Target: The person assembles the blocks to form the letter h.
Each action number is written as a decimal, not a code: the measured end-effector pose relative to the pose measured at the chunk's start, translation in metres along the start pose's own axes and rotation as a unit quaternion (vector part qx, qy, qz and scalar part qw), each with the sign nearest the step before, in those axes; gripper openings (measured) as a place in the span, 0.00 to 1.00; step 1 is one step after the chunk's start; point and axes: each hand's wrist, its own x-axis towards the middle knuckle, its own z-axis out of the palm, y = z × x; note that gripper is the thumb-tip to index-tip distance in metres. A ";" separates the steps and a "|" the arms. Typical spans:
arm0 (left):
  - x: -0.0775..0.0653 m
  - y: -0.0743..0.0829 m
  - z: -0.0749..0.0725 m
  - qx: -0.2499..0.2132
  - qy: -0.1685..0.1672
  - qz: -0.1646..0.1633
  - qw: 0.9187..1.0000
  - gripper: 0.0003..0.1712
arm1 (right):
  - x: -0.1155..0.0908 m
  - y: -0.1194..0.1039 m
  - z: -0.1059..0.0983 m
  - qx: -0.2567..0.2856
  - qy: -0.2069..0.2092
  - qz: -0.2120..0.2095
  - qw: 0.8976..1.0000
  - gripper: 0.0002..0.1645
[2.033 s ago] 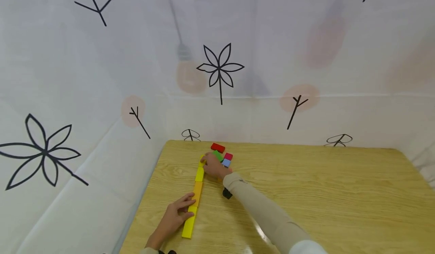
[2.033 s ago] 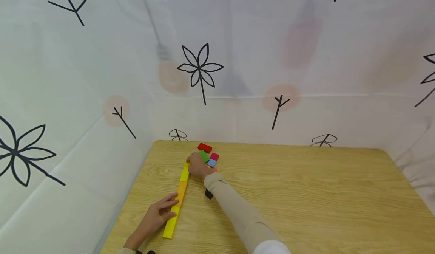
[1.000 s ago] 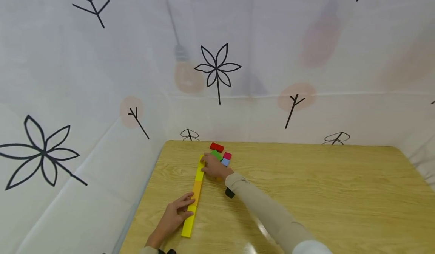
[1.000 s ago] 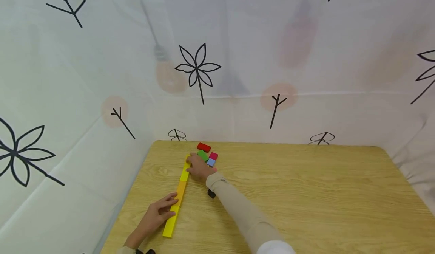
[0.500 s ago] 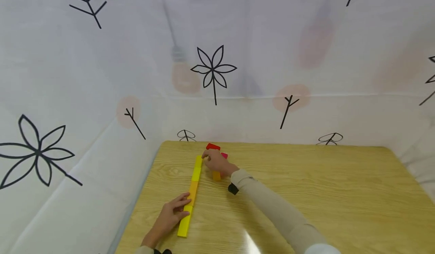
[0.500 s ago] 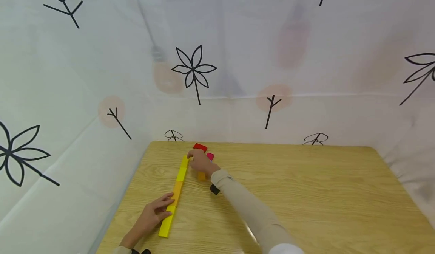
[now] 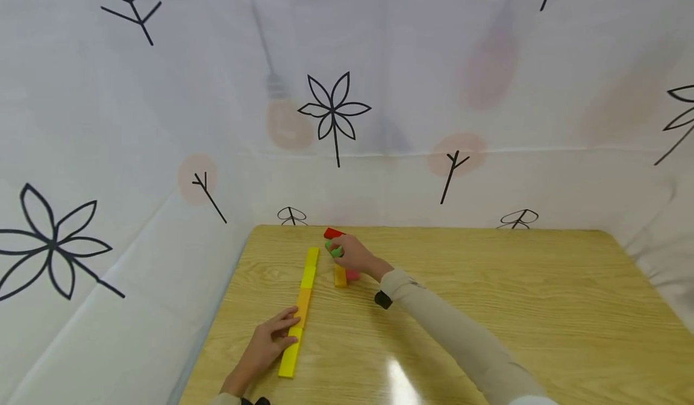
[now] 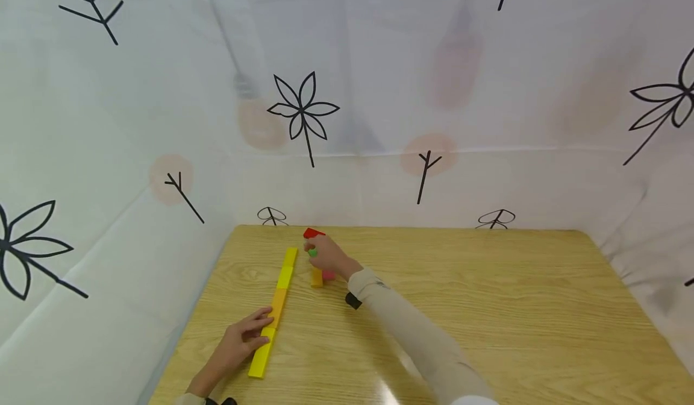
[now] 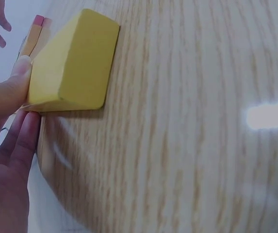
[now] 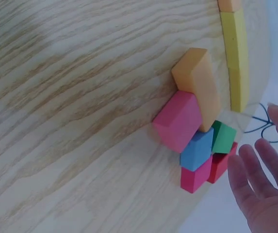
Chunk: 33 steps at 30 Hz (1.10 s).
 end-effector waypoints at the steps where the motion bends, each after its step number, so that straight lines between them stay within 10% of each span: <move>1: 0.000 0.001 0.000 -0.002 0.000 0.001 1.000 0.24 | -0.002 0.000 0.000 -0.004 0.000 -0.002 1.000 0.14; 33: 0.000 -0.003 0.000 -0.018 0.002 0.001 1.000 0.24 | -0.033 0.017 0.038 -0.055 0.005 0.028 0.998 0.31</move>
